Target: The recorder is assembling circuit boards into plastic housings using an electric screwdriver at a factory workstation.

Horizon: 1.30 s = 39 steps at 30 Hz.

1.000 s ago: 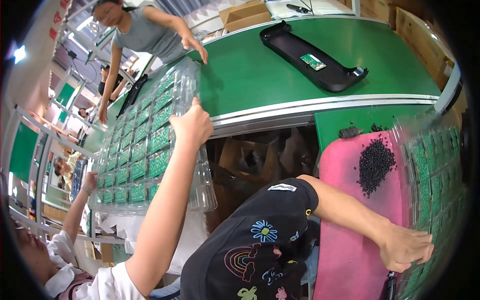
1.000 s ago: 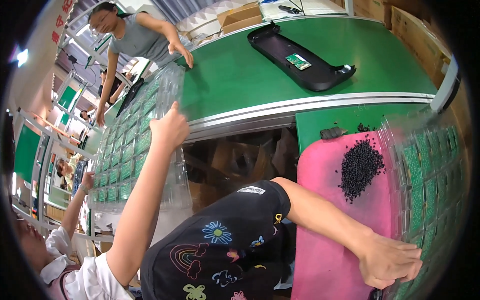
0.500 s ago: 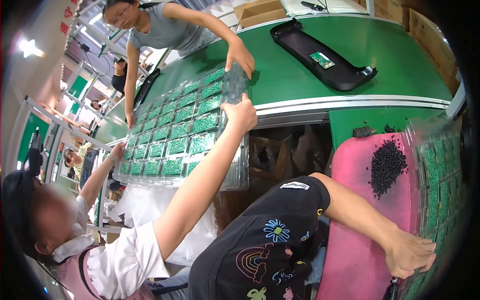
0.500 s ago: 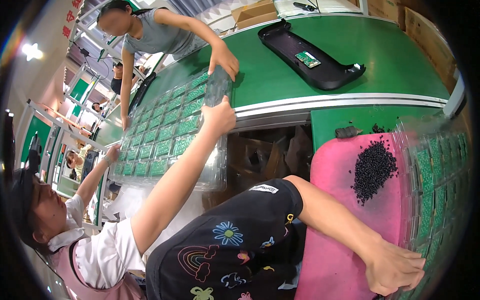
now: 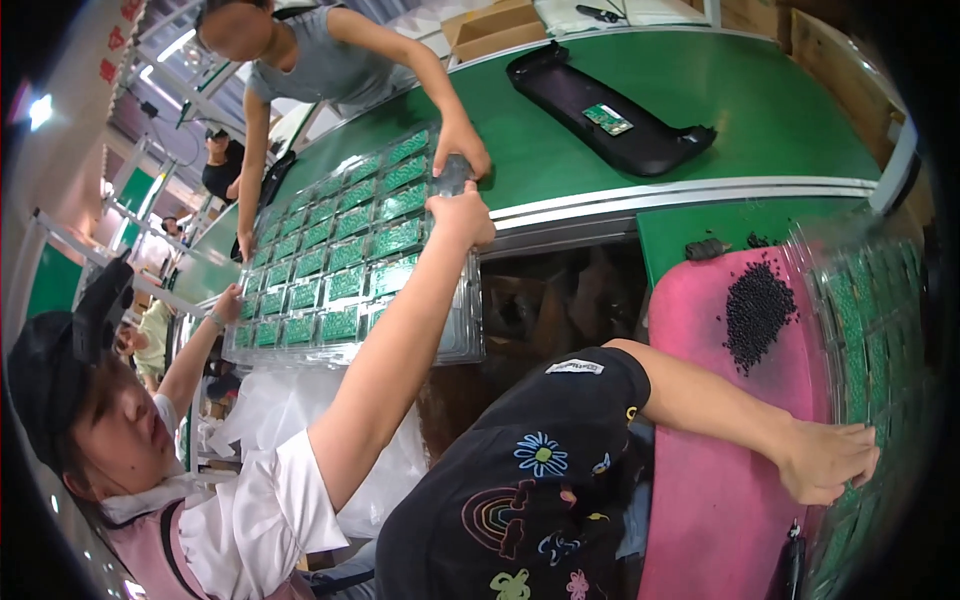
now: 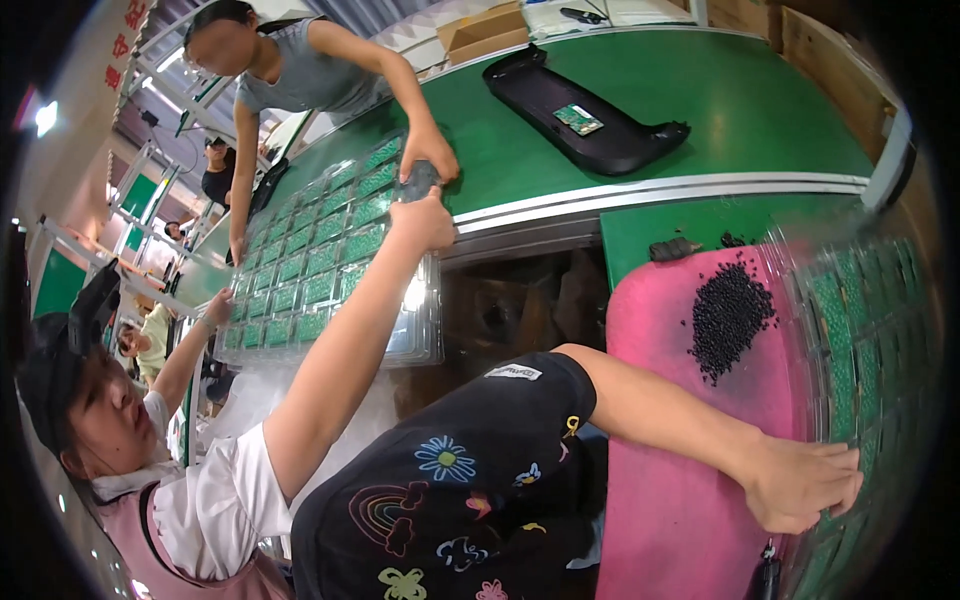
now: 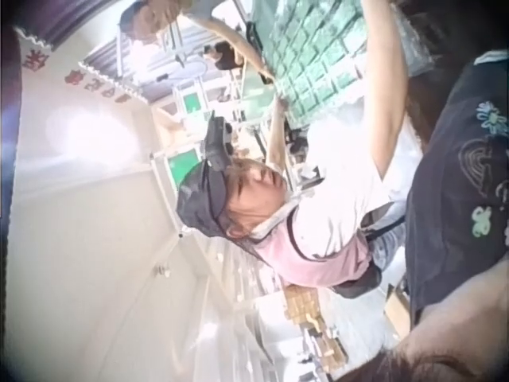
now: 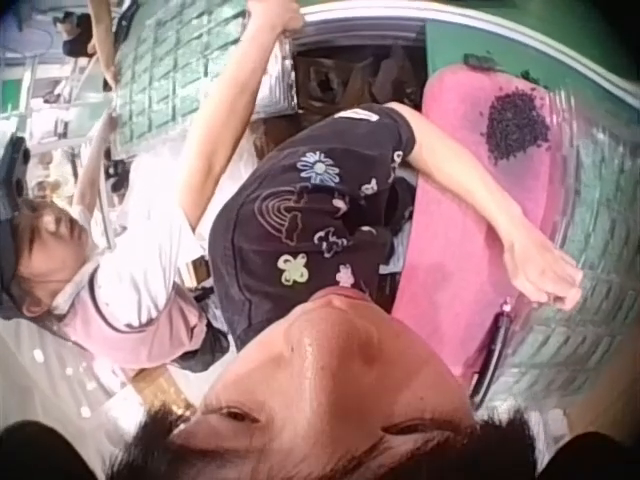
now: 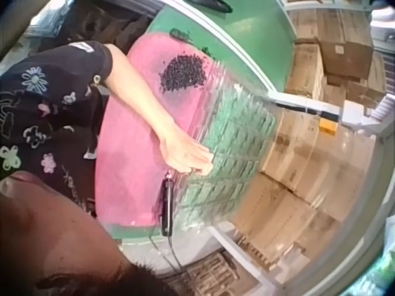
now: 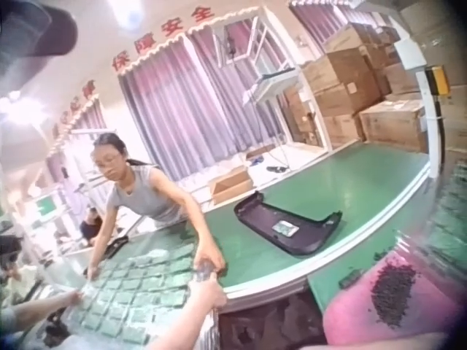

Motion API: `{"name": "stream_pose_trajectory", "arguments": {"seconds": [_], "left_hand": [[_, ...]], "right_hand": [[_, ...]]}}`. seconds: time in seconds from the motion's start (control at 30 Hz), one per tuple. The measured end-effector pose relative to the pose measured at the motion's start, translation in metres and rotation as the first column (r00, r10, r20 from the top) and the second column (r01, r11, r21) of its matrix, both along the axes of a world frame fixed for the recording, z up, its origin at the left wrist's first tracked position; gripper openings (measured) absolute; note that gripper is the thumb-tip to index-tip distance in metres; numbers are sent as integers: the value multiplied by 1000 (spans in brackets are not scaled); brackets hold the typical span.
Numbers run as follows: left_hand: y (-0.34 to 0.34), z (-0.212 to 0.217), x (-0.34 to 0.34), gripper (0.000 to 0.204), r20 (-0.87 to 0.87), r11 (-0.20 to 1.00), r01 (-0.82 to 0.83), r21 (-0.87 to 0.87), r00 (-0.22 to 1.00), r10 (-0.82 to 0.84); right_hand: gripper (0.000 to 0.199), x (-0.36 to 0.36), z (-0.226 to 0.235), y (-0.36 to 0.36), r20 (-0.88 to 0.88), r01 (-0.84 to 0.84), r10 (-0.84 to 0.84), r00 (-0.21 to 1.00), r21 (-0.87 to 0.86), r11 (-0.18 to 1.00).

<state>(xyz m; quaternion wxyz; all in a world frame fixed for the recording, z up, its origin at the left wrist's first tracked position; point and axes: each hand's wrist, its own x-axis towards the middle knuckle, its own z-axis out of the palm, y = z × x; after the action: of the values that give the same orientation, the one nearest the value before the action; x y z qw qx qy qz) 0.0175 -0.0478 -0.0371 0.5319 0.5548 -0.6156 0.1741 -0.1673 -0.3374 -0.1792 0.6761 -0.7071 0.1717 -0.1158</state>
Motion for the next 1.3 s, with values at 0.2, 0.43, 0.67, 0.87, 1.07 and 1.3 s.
{"name": "stream_pose_trajectory", "arguments": {"seconds": [0.2,0.43,0.67,0.87,1.07,1.3], "left_hand": [[-22,-7,-5,32,-53,984,105,-141,992,-114],[12,31,-26,32,-93,991,130,-27,987,-132],[14,50,-41,33,-92,959,282,29,956,-279],[27,63,-60,58,-311,718,641,273,765,-565],[45,67,-150,104,-436,434,860,268,510,-742],[78,94,-97,84,-753,524,851,25,361,-550]], "right_hand": [[45,-123,64,-20,-20,353,-355,935,-45,934],[45,-252,146,33,40,690,-689,723,-23,723],[45,-329,213,130,91,917,-913,398,-1,400],[46,-339,242,198,142,978,-972,187,71,198],[56,-333,254,232,340,958,-902,265,-202,205],[93,-178,323,227,-92,-87,-32,995,-985,146]]}}
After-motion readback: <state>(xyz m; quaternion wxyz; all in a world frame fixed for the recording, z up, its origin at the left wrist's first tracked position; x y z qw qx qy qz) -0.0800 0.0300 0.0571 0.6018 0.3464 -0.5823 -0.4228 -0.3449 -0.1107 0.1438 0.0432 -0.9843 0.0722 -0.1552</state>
